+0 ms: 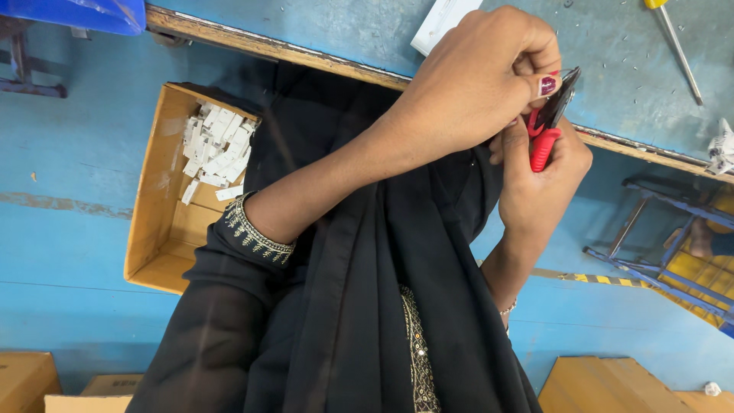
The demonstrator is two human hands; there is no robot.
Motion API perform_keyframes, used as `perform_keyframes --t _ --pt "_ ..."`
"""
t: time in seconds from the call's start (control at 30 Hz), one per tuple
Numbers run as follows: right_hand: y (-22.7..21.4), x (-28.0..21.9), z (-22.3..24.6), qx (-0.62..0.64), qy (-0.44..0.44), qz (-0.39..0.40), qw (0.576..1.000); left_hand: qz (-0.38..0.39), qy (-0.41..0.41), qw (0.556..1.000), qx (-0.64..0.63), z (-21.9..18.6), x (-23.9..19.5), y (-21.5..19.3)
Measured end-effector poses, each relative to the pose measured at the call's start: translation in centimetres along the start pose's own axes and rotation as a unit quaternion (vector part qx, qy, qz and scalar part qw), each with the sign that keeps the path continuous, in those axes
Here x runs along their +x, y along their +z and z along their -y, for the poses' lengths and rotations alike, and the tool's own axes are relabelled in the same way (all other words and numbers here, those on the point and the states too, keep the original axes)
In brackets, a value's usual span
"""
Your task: The person repeatedly picks up white plastic components from a blue bin and uses red-handled pliers to trim small wires protruding from them. After trimming, the person places the components into a cardboard box. The process is repeated for multiple units throughout the clip.
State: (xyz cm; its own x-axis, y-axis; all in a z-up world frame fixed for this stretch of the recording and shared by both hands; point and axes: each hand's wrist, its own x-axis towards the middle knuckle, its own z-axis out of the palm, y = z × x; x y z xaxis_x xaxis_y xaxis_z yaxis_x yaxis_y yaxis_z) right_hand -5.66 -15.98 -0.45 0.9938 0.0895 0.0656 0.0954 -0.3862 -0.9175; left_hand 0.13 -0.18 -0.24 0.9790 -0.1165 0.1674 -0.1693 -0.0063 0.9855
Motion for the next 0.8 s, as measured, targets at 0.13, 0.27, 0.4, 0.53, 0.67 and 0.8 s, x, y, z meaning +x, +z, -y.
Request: perform_keyframes --t 0.13,0.27,0.4,0.53,0.67,0.8 --pt "-0.2 0.0 -0.3 -0.005 0.002 -0.002 1.0 0.002 0.001 1.0 -0.006 0.1 0.0 0.0" --pt "-0.2 -0.1 -0.6 0.015 0.017 -0.001 1.0 0.001 0.021 1.0 -0.013 0.3 -0.1 0.0" --pt "-0.5 -0.1 -0.4 0.064 0.034 0.017 0.997 0.009 0.025 0.999 -0.03 0.5 -0.1 -0.1" --pt "-0.9 -0.1 -0.1 0.125 0.065 0.041 0.989 0.015 0.035 0.999 -0.033 0.5 -0.1 -0.3" --pt "-1.0 0.0 -0.1 0.132 0.04 0.055 0.989 0.031 0.0 0.998 -0.049 0.0 -0.3 -0.5" --pt "-1.0 -0.2 -0.1 0.114 0.03 0.048 0.992 0.02 0.011 0.998 -0.063 -0.7 -0.6 -0.6"
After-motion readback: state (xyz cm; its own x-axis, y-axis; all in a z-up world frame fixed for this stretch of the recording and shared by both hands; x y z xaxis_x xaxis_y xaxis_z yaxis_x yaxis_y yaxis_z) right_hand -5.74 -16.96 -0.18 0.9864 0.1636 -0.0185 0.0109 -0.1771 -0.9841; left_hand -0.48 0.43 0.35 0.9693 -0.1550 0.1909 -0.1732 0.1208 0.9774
